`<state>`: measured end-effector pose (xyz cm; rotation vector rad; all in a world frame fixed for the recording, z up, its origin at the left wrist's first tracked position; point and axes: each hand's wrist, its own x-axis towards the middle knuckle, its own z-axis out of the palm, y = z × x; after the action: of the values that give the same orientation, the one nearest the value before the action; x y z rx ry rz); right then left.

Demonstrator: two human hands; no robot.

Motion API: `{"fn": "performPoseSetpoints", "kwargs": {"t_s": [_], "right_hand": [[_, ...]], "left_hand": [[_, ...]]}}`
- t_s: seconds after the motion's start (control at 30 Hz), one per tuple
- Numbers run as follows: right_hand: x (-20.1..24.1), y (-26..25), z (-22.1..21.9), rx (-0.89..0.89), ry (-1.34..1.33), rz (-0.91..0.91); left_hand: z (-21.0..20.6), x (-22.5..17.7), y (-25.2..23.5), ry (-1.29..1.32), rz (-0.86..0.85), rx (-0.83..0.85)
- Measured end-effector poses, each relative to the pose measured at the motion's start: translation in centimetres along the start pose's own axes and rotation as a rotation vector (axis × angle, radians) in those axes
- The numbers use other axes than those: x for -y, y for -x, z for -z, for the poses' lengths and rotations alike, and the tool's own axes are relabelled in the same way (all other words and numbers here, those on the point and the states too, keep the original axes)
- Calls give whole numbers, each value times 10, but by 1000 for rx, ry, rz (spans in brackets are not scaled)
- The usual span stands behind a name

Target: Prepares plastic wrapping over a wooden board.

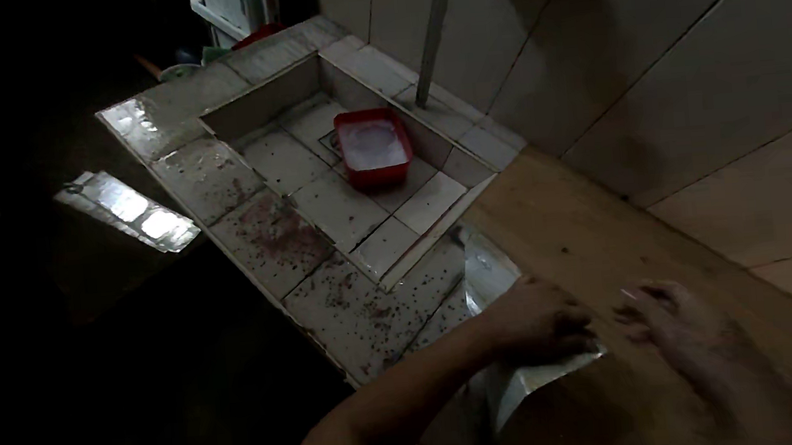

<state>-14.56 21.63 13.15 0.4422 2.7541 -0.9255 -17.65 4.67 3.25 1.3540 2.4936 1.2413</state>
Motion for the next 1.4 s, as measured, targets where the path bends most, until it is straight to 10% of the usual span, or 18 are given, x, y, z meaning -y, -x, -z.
{"fn": "performPoseSetpoints", "kwargs": {"t_s": [0.27,0.4,0.57,1.1,1.4], "right_hand": [[108,-79,-72,624,323,-33],[113,-86,-98,549,348,-120],[136,-61,-121,466,702,-106],[51,-31,-137,262,-179,-176],[13,-25,-130,392,14,190]], "left_hand": [[5,-34,81,359,172,-359],[12,-55,116,406,345,-339],[41,-64,118,220,727,69],[20,-62,119,-121,772,306],[14,-77,112,-197,758,200]]}}
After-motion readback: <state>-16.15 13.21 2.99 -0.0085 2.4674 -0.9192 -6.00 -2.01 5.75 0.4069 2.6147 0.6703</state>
